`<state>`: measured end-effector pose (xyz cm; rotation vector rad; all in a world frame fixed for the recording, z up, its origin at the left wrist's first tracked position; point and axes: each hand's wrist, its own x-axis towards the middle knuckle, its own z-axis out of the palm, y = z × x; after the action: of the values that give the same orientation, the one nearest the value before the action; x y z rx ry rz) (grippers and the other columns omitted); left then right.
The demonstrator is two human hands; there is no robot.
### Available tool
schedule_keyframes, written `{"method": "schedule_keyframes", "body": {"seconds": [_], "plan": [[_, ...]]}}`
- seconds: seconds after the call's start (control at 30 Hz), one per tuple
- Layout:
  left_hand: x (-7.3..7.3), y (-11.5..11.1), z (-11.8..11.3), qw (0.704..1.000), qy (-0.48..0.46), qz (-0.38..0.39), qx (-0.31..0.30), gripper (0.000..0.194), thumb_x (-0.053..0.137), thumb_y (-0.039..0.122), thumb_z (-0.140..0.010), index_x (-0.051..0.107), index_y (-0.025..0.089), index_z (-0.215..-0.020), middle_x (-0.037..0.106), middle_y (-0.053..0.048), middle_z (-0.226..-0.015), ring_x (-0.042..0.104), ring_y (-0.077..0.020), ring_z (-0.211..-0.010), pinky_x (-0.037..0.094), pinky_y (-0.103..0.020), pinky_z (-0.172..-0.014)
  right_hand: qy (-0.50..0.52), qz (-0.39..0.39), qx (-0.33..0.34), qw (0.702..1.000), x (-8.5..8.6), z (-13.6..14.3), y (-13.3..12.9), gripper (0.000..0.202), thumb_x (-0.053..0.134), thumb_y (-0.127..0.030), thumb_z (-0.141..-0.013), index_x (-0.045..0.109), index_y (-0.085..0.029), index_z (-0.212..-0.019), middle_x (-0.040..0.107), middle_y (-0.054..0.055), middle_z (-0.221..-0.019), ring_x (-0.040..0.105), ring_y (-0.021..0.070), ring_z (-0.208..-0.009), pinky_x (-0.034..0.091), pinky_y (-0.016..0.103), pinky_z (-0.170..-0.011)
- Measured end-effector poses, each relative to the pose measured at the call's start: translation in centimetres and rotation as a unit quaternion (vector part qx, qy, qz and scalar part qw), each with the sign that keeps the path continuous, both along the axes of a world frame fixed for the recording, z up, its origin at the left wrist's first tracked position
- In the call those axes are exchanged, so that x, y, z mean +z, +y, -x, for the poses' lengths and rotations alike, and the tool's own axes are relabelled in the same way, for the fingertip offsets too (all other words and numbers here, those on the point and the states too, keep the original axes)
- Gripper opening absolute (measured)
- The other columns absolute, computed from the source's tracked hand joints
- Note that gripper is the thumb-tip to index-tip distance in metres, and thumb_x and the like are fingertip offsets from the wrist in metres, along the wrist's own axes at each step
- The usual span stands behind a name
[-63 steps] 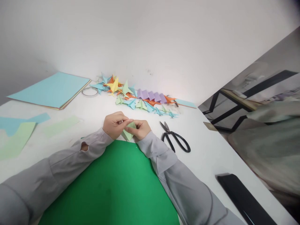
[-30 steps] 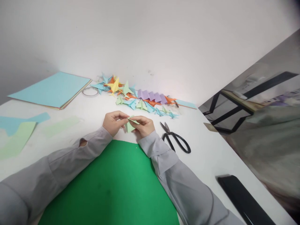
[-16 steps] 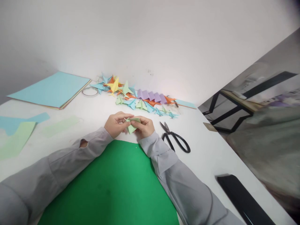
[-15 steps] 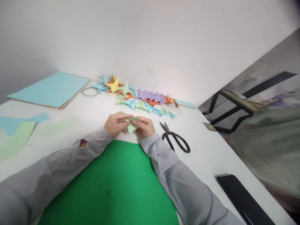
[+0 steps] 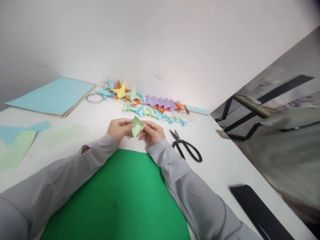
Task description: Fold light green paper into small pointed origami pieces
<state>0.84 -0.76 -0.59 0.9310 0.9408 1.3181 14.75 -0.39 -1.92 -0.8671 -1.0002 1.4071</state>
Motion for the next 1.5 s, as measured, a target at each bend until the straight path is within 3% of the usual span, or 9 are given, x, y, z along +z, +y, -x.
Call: {"method": "schedule_keyframes", "body": {"seconds": [0.2,0.53,0.77,0.9,1.27,1.5], "plan": [[-0.15,0.03,0.04,0.999,0.039,-0.003,0.003,0.031,0.077,0.029,-0.046,0.067,0.009,-0.067,0.063,-0.003,-0.051,0.052,-0.0095,-0.038,0.044,-0.022,-0.036,0.004,-0.01,-0.002,1.0,-0.15,-0.06,-0.02,0.027,0.074,-0.035,-0.053,0.068,-0.018,-0.074,0.061,-0.001,-0.057,0.051,0.0083,-0.04,0.04,0.02,-0.033],[-0.21,0.1,-0.08,1.0,0.027,0.002,0.012,0.028,0.078,0.029,-0.045,0.066,0.01,-0.063,0.062,-0.002,-0.05,0.052,-0.0103,-0.04,0.042,-0.023,-0.037,0.015,0.004,-0.004,1.0,-0.08,-0.03,0.03,0.027,0.078,-0.035,-0.048,0.069,-0.017,-0.067,0.062,-0.001,-0.056,0.05,0.0072,-0.04,0.039,0.019,-0.033],[-0.01,-0.07,-0.19,0.999,0.037,0.005,0.031,0.027,0.078,0.029,-0.043,0.066,0.012,-0.061,0.061,0.0,-0.049,0.054,-0.0107,-0.044,0.045,-0.023,-0.042,-0.028,-0.014,-0.004,1.0,-0.21,0.04,0.07,0.029,0.077,-0.036,-0.049,0.069,-0.017,-0.068,0.058,-0.002,-0.046,0.051,0.0086,-0.039,0.041,0.02,-0.033],[-0.07,-0.08,-0.15,0.997,0.062,-0.008,0.038,0.027,0.078,0.029,-0.043,0.066,0.011,-0.06,0.061,0.0,-0.049,0.05,-0.0083,-0.039,0.041,-0.021,-0.038,-0.037,-0.015,-0.011,0.999,-0.07,0.15,-0.07,0.029,0.078,-0.036,-0.048,0.068,-0.016,-0.067,0.057,-0.003,-0.042,0.051,0.0091,-0.037,0.041,0.02,-0.033],[-0.21,0.0,-0.08,0.997,0.074,-0.02,0.031,0.028,0.078,0.029,-0.043,0.067,0.011,-0.062,0.061,0.0,-0.049,0.052,-0.0089,-0.04,0.043,-0.02,-0.038,-0.042,-0.003,-0.038,0.998,0.12,0.52,-0.38,0.025,0.078,-0.029,-0.048,0.065,-0.015,-0.064,0.057,-0.003,-0.038,0.048,0.0082,-0.032,0.039,0.019,-0.031],[0.63,-0.48,-0.11,0.994,0.099,-0.031,0.015,0.028,0.077,0.028,-0.046,0.066,0.009,-0.063,0.061,0.001,-0.047,0.05,-0.0083,-0.036,0.041,-0.02,-0.034,-0.051,0.001,-0.049,0.997,0.05,0.55,-0.4,0.022,0.076,-0.024,-0.049,0.064,-0.014,-0.064,0.056,-0.003,-0.037,0.046,0.0081,-0.03,0.038,0.019,-0.031]]}}
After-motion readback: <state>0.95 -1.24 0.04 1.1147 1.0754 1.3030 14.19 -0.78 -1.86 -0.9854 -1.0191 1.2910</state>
